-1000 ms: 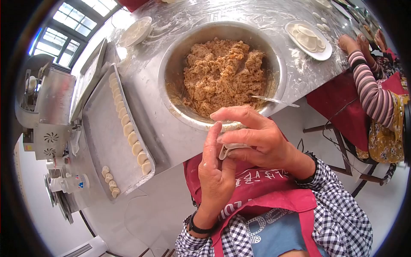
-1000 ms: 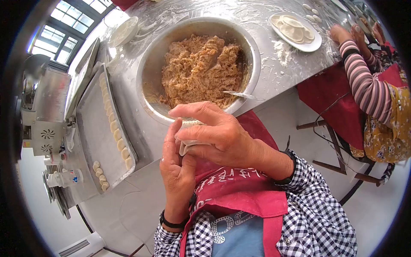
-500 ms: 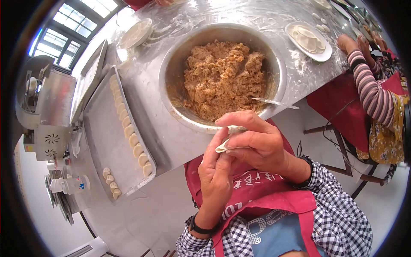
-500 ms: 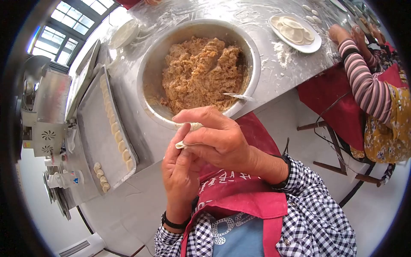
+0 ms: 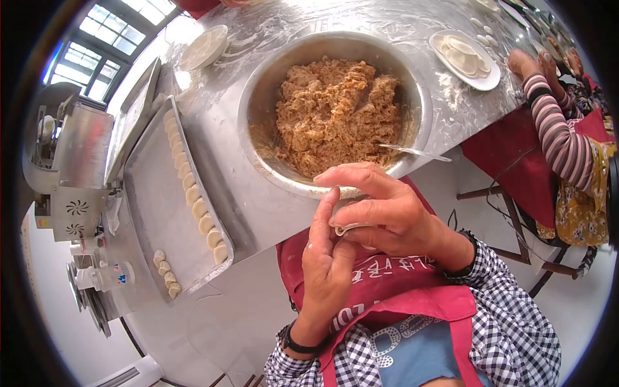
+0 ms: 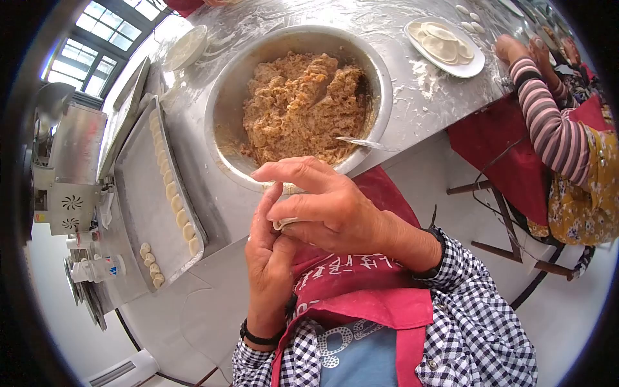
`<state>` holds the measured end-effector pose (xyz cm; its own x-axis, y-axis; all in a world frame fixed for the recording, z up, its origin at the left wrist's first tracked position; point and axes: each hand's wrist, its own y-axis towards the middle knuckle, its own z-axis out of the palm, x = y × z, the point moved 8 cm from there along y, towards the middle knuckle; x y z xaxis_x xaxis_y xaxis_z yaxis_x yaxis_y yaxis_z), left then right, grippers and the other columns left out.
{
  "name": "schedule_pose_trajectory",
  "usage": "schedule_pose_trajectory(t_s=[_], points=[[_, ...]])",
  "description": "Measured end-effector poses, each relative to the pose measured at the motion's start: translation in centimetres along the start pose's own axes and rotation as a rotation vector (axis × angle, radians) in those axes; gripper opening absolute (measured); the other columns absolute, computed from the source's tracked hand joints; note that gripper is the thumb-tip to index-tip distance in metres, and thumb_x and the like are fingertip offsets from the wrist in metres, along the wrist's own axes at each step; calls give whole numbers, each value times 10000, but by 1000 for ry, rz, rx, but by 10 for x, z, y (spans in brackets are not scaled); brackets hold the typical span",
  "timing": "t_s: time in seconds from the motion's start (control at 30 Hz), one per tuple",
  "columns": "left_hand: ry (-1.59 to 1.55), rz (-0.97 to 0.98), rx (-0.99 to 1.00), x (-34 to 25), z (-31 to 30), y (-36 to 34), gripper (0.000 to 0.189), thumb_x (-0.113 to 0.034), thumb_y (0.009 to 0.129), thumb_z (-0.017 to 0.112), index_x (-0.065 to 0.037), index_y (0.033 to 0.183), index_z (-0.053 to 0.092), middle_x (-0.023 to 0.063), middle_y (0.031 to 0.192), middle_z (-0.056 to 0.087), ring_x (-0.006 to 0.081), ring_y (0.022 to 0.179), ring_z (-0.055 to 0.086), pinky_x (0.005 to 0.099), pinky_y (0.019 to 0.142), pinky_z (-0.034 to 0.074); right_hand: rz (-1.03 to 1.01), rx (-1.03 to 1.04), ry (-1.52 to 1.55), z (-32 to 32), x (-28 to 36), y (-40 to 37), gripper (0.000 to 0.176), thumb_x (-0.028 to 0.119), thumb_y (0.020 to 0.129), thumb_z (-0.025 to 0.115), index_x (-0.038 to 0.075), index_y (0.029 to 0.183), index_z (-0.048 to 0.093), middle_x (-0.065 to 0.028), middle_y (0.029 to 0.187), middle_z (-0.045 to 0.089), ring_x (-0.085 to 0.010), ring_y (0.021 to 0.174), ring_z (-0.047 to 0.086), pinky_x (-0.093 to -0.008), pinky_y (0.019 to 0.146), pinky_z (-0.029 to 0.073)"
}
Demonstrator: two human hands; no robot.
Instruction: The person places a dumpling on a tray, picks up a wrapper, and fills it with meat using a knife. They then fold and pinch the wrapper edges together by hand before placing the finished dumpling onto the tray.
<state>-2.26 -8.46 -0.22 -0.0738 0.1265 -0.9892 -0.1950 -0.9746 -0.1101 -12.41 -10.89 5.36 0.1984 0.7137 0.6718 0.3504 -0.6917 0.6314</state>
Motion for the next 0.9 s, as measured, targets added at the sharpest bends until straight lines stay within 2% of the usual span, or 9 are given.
schedule_pose_trajectory(t_s=[0.1, 0.17, 0.23, 0.33, 0.5, 0.6, 0.67, 0.77, 0.9], points=[[-5, -14, 17, 5, 0, 1, 498, -8, 880, 403, 45, 1352, 251, 169, 1258, 435, 213, 1118, 495, 313, 914, 448, 51, -15, 54, -1, -6, -4, 197, -13, 632, 672, 46, 806, 601, -155, 1153, 545, -297, 1040, 538, -378, 846, 442], [-76, -45, 18, 4, 2, 1, 491, -17, 883, 404, 47, 1347, 257, 183, 1246, 443, 231, 1104, 512, 336, 907, 462, 88, -45, 126, -1, -12, -9, 175, 59, 649, 711, 22, 792, 617, -179, 1129, 557, -298, 1013, 555, -365, 819, 451], [-491, -191, 30, 8, 9, 1, 479, -54, 886, 419, 51, 1332, 277, 208, 1233, 454, 280, 1084, 535, 393, 894, 481, 95, -75, 141, -2, -14, -12, 164, 60, 663, 709, 17, 787, 612, -182, 1118, 563, -294, 1000, 562, -364, 812, 453], [-698, -191, 169, 3, 13, -1, 456, -87, 912, 405, 74, 1321, 284, 205, 1290, 409, 280, 1163, 474, 393, 949, 441, 126, -126, 157, -5, -14, -13, 144, 61, 689, 704, 10, 776, 602, -190, 1103, 571, -288, 978, 573, -360, 805, 456], [-707, -223, 133, 6, 9, 0, 439, -145, 931, 409, 74, 1301, 319, 202, 1256, 443, 283, 1132, 501, 397, 941, 444, 170, -155, 205, -3, -15, -12, 135, 60, 705, 698, 6, 774, 595, -198, 1088, 578, -284, 959, 581, -355, 802, 459], [-767, -260, 122, 12, 7, 2, 407, -151, 937, 406, 75, 1272, 359, 194, 1231, 466, 272, 1101, 522, 390, 928, 453, 118, -107, 215, -1, -15, -11, 156, 61, 690, 711, 10, 782, 597, -198, 1093, 576, -290, 971, 576, -360, 811, 459], [-806, -281, 118, 15, 5, 1, 388, -150, 940, 401, 76, 1254, 381, 189, 1221, 475, 266, 1085, 531, 386, 920, 457, -11, -47, 162, 2, -7, -9, 207, 71, 667, 732, 12, 826, 613, -195, 1102, 573, -299, 986, 571, -368, 823, 456], [-786, -274, 137, 13, 4, 0, 371, -160, 945, 396, 79, 1228, 409, 180, 1204, 488, 256, 1069, 538, 374, 909, 461, 130, -107, 212, -1, -8, -4, 243, 80, 652, 743, 20, 860, 632, -191, 1105, 571, -303, 998, 566, -376, 837, 450], [-713, -272, 126, 11, 2, -2, 451, -269, 965, 320, 86, 1229, 412, 185, 1196, 494, 265, 1073, 533, 382, 904, 455, 95, -12, 215, 2, -7, -2, 321, 22, 588, 729, 47, 893, 632, -145, 1174, 541, -274, 1022, 558, -355, 832, 458]])
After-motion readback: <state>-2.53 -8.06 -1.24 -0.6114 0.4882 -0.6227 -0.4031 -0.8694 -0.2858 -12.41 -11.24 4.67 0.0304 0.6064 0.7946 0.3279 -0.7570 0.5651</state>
